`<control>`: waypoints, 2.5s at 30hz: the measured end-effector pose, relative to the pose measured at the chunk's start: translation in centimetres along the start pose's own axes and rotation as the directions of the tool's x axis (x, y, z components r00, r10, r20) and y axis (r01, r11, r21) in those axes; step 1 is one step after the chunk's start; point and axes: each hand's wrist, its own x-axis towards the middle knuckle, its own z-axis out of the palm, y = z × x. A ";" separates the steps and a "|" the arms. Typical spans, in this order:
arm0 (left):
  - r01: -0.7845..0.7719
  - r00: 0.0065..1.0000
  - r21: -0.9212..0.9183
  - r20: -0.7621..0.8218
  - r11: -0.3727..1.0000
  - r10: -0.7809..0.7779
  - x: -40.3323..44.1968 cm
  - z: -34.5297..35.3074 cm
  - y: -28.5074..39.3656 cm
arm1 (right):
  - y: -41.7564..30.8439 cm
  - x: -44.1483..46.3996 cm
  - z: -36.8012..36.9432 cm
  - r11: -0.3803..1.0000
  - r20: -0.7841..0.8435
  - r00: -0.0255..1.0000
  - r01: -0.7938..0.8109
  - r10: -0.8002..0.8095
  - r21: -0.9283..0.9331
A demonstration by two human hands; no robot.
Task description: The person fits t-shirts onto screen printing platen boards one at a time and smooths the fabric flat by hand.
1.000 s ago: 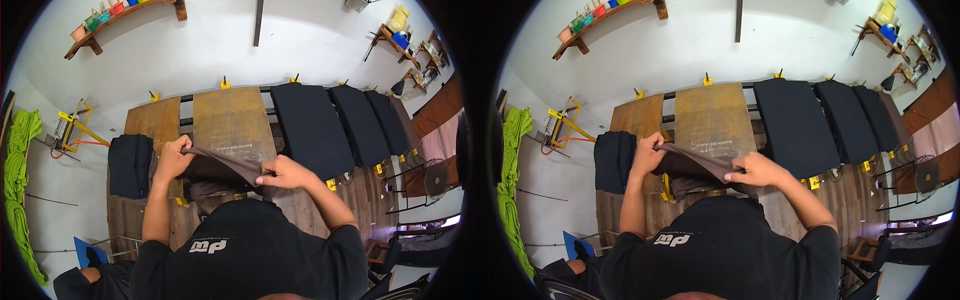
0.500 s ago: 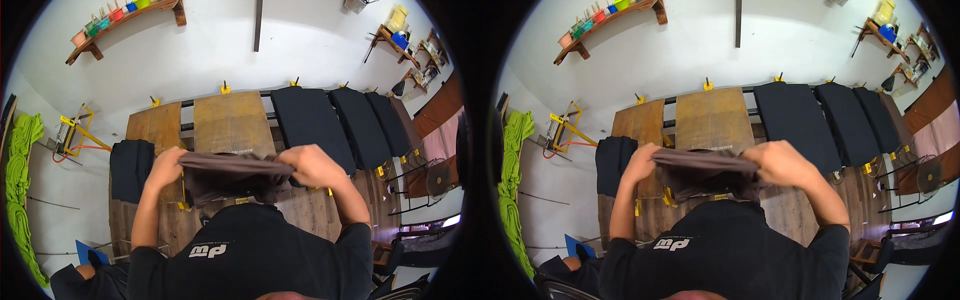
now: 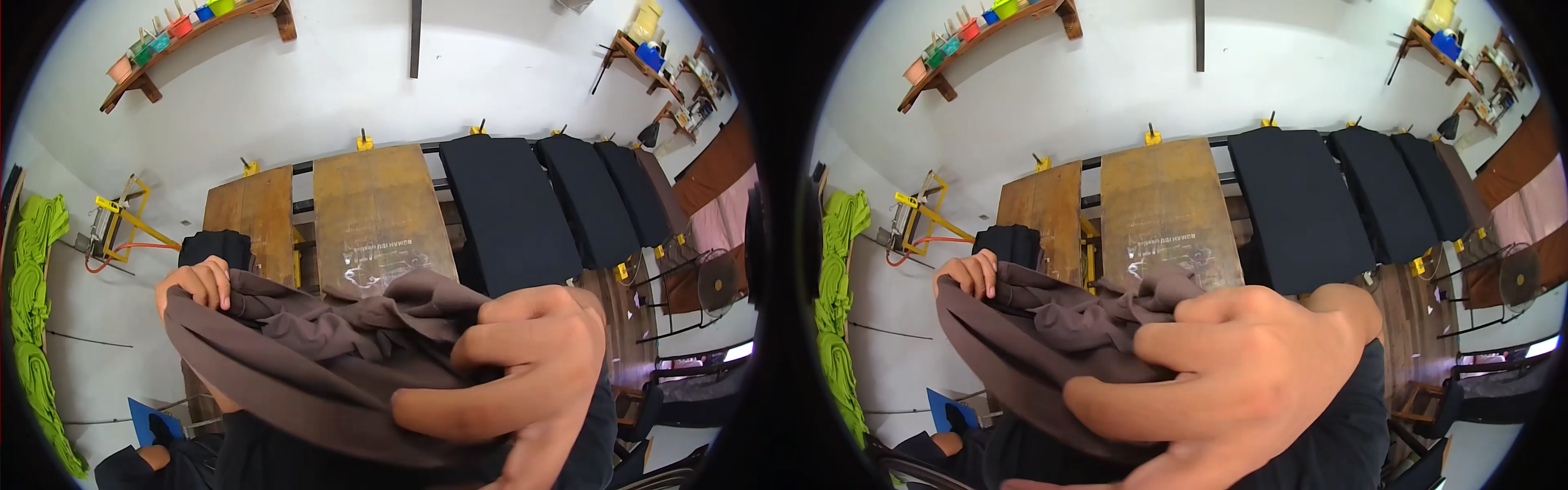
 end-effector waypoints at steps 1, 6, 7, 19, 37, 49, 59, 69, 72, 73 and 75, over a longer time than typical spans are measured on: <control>0.052 0.976 0.151 -0.216 0.987 -0.018 -0.3 2.2 0.6 | 0.2 0.5 -0.6 0.999 0.029 0.999 0.016 -0.017 0.029; 0.087 0.975 0.271 -0.220 0.959 -0.027 -1.0 4.1 1.4 | -0.5 -4.8 0.2 0.934 -0.064 0.954 -0.269 0.292 0.236; 0.060 0.983 0.204 -0.181 0.977 -0.023 -0.9 4.5 1.2 | -0.2 -5.3 0.2 0.878 -0.078 0.917 -0.347 0.392 0.331; 0.384 0.408 0.923 -0.190 -0.022 -0.893 0.7 0.5 -7.7 | 2.2 -14.6 1.5 0.764 0.657 0.415 -0.487 0.629 -0.424; 0.360 0.827 0.867 -0.126 0.344 -0.548 3.4 1.0 -5.4 | -0.4 -16.5 2.6 0.684 0.644 0.499 -0.727 0.579 -0.052; 0.391 0.788 0.835 -0.086 0.387 -0.610 1.8 3.4 -4.0 | 2.3 -16.6 -0.1 0.748 0.446 0.627 -0.369 0.639 -0.552; 0.163 0.547 0.821 0.386 0.547 -0.743 0.5 10.1 -1.0 | 4.5 -21.4 -3.3 0.351 0.461 -0.029 -0.607 0.887 -0.714; 0.550 0.771 0.423 0.075 0.720 -0.632 2.6 5.0 -2.6 | -0.1 -14.9 -0.4 0.565 0.801 -0.076 -0.669 0.594 -0.483; 0.313 0.280 0.768 0.487 0.558 -0.827 2.4 8.3 -0.9 | 2.1 -20.1 -2.1 0.451 0.524 -0.006 -0.500 0.852 -0.739; 0.408 0.334 0.660 0.536 0.631 -0.776 1.6 9.7 -1.2 | 3.2 -20.0 -3.1 0.369 0.473 -0.049 -0.557 0.880 -0.744; 0.403 0.286 0.734 0.466 0.547 -0.837 1.4 9.4 -2.1 | 4.1 -19.8 -3.8 0.459 0.449 0.169 -0.566 0.877 -0.685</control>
